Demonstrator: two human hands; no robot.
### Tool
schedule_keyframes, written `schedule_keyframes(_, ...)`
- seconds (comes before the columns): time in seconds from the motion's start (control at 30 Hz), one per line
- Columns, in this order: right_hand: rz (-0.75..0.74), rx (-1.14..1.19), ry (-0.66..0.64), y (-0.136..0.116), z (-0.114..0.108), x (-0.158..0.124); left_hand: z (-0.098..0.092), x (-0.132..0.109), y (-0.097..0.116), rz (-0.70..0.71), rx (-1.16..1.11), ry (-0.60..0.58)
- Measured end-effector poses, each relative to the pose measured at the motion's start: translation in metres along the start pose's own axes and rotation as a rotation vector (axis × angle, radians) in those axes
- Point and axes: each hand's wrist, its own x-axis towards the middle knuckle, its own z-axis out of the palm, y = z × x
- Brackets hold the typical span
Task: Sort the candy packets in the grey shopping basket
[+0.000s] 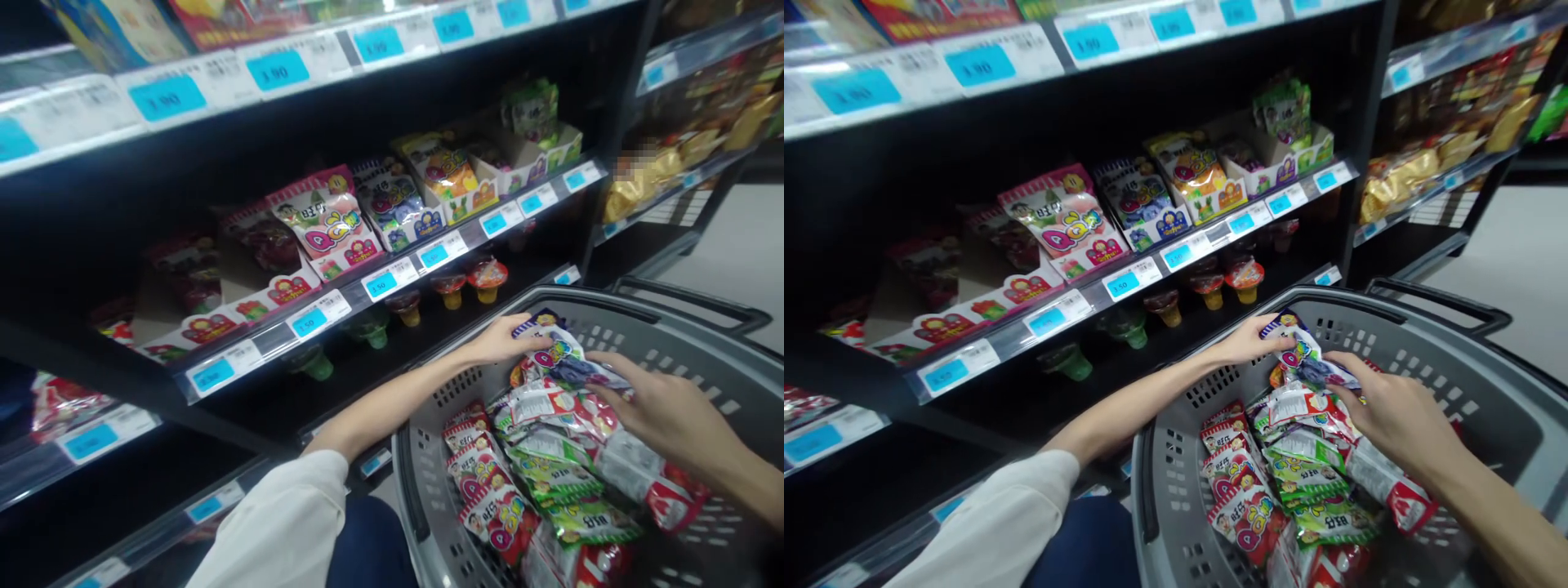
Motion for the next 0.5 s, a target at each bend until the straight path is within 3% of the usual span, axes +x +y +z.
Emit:
schedule_keyframes(0.17,0.055,-0.045,-0.129,-0.009,-0.009,0.004,-0.002,-0.016,0.015,-0.047,0.192,-0.071)
schedule_keyframes(0.27,0.083,-0.011,-0.158,-0.011,-0.012,0.004,-0.013,-0.031,0.035,-0.025,0.254,-0.024)
schedule_keyframes(0.4,0.055,0.126,-0.174,-0.007,-0.011,0.005,-0.053,-0.05,0.081,0.125,0.32,0.197)
schedule_keyframes(0.5,0.065,0.144,-0.214,-0.004,-0.01,0.005,-0.096,-0.057,0.125,0.296,0.41,0.471)
